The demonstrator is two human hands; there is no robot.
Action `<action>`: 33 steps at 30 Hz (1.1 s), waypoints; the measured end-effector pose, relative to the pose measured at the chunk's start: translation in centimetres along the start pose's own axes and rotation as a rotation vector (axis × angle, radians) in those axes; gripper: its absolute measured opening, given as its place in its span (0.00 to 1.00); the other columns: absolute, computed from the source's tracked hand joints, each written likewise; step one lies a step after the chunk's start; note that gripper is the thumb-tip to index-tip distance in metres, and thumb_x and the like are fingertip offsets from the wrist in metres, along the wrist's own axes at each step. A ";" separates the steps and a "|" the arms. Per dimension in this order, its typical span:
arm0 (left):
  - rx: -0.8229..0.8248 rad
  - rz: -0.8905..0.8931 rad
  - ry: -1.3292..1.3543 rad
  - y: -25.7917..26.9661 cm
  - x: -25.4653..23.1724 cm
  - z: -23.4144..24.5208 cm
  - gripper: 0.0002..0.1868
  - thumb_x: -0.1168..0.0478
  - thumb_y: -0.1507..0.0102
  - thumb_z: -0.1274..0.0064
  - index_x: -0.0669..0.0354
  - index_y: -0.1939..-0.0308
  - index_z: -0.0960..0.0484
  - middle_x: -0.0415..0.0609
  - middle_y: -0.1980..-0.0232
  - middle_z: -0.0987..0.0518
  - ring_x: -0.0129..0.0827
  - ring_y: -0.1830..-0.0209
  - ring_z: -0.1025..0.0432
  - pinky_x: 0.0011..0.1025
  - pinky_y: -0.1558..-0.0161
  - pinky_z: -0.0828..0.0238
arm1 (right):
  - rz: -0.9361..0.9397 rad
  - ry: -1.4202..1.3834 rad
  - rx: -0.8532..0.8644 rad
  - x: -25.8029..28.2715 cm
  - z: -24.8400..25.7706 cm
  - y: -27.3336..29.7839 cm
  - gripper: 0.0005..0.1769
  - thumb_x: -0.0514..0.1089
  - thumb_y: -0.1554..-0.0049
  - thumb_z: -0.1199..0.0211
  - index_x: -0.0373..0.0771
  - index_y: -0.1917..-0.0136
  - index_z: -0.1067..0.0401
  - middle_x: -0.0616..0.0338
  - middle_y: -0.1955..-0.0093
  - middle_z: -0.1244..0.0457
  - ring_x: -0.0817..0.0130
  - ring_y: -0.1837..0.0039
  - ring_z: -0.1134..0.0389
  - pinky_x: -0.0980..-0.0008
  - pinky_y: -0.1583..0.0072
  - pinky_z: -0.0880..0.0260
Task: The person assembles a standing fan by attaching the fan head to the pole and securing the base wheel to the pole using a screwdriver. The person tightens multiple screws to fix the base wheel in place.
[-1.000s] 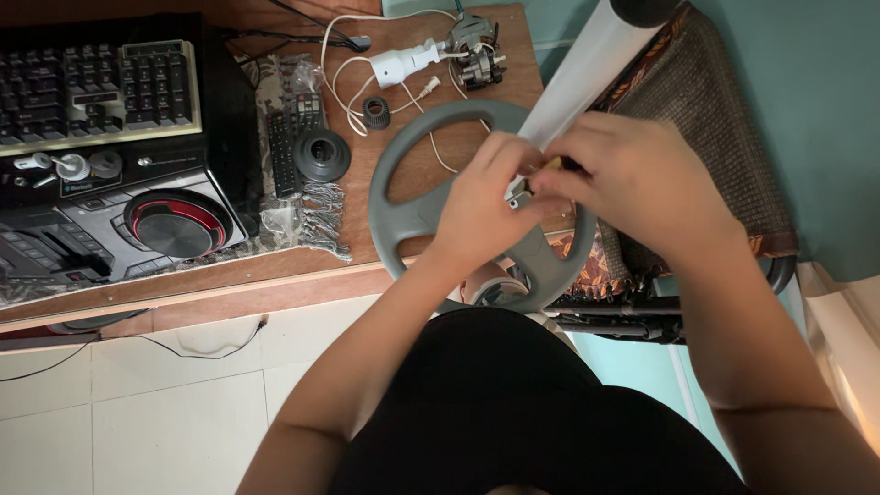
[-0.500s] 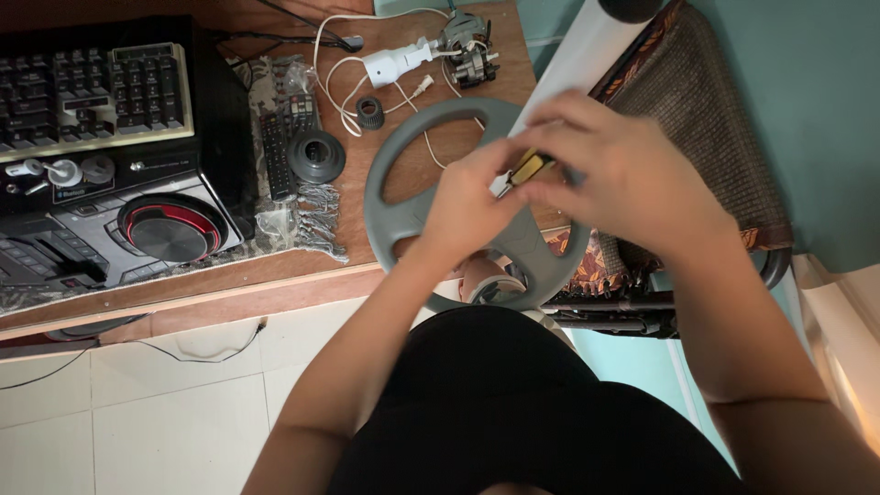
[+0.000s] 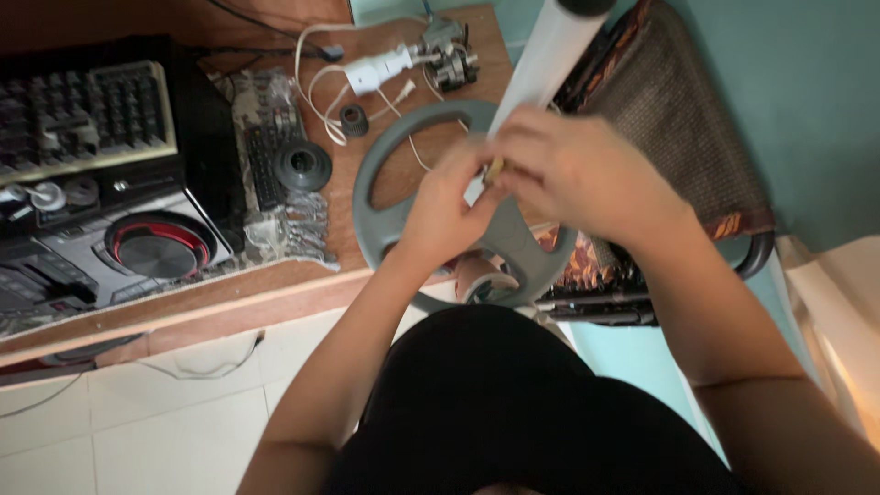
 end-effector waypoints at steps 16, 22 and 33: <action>-0.032 0.218 -0.020 0.6 1.6 -0.7 0.19 0.64 0.43 0.35 0.62 0.52 0.25 0.54 0.55 0.20 0.41 0.55 0.20 0.34 0.51 0.23 | -0.181 0.123 0.104 -1.1 -1.2 -0.2 0.20 0.54 0.47 0.24 0.37 0.54 0.23 0.56 0.63 0.35 0.60 0.60 0.32 0.63 0.54 0.32; 0.089 0.087 0.067 0.3 1.7 -1.0 0.22 0.67 0.40 0.38 0.61 0.43 0.26 0.54 0.52 0.19 0.42 0.52 0.19 0.34 0.46 0.22 | 0.114 0.037 -0.059 0.7 0.3 0.9 0.16 0.42 0.47 0.28 0.35 0.47 0.24 0.56 0.54 0.33 0.64 0.55 0.30 0.68 0.50 0.30; 0.200 0.140 0.017 0.0 1.2 -1.4 0.21 0.64 0.38 0.37 0.62 0.43 0.25 0.56 0.52 0.18 0.46 0.51 0.22 0.37 0.46 0.25 | 0.108 -0.012 -0.058 0.6 0.3 1.1 0.15 0.43 0.49 0.30 0.37 0.49 0.24 0.53 0.53 0.32 0.60 0.55 0.31 0.66 0.54 0.31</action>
Point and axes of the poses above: each hand's wrist, its own y-axis away from the middle knuckle, its own z-axis out of the back of the hand, x = y × z, the point moved 7 cm from there along -y, towards the middle knuckle
